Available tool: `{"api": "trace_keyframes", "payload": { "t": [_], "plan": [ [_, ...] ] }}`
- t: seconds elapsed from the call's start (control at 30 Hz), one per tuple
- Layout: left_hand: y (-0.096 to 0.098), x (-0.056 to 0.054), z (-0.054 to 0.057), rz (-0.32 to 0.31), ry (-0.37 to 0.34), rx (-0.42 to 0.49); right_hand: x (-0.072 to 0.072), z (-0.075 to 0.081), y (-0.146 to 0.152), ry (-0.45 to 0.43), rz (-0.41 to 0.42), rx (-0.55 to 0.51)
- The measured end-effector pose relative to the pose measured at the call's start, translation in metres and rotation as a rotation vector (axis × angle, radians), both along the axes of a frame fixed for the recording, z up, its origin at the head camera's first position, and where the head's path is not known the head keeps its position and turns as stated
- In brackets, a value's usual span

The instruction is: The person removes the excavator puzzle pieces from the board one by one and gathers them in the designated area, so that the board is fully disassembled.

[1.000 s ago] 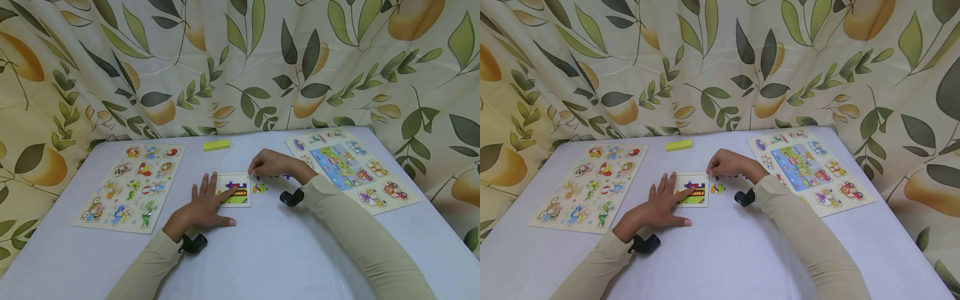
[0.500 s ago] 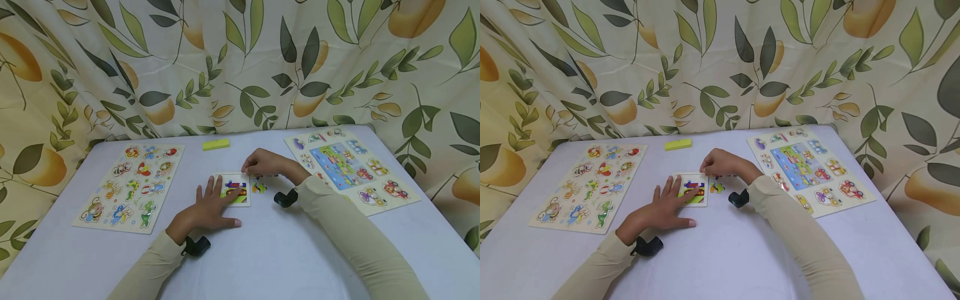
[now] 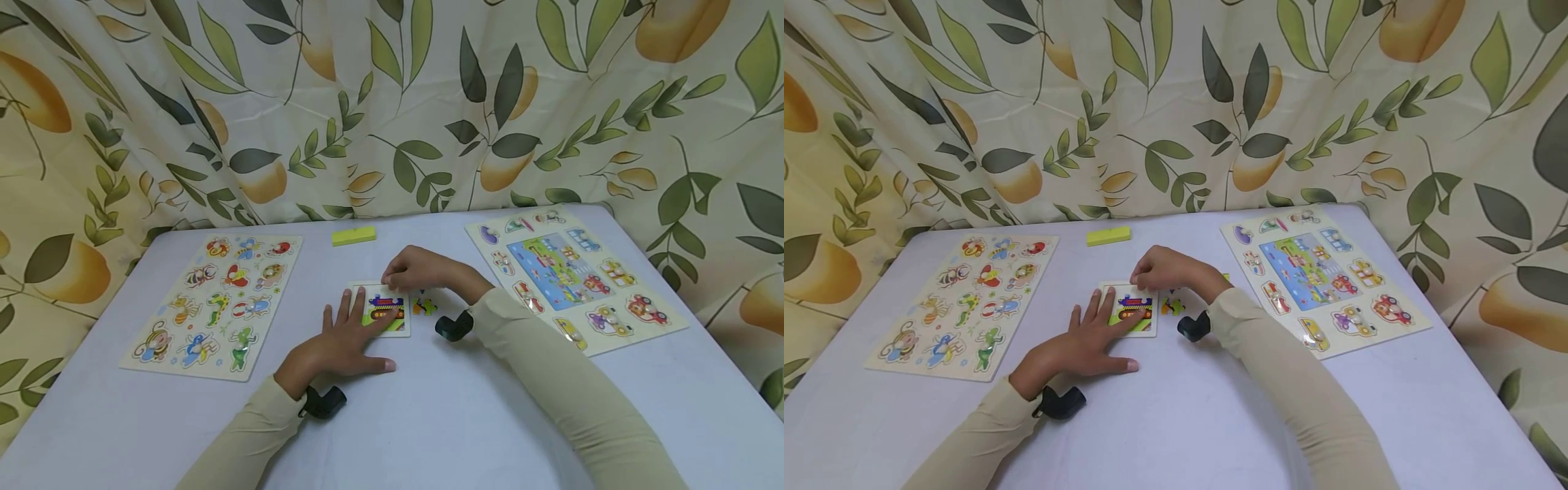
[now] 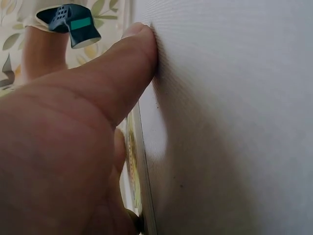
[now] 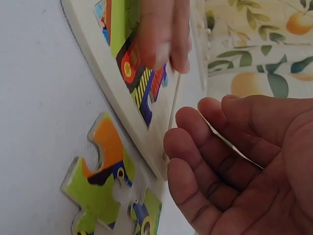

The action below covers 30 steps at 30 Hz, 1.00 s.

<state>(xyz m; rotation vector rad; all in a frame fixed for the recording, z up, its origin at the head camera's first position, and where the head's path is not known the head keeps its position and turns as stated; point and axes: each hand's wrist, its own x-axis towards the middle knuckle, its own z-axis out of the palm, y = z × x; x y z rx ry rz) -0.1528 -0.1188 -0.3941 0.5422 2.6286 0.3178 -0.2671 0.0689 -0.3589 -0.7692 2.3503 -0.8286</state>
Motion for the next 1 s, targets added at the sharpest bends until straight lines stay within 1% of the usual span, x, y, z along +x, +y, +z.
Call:
{"api": "trace_keyframes", "payload": {
  "t": [0.1, 0.37, 0.53, 0.8, 1.0],
  "plan": [
    [0.0, 0.0, 0.001, -0.004, -0.008, -0.004, 0.0, -0.001, -0.004, 0.007, 0.004, -0.004],
    [-0.001, -0.001, -0.001, -0.02, -0.006, -0.006, 0.002, -0.002, -0.011, -0.028, 0.029, 0.001],
    [-0.001, -0.001, -0.001, -0.023, -0.005, -0.007, 0.004, -0.004, -0.014, -0.046, 0.037, -0.027],
    [0.0, 0.0, 0.0, -0.02, 0.001, -0.013, 0.004, -0.005, -0.018, -0.037, 0.058, -0.024],
    [0.0, 0.001, 0.0, -0.018, 0.003, -0.022, 0.006, -0.004, -0.019, -0.043, 0.056, -0.035]
  ]
}}
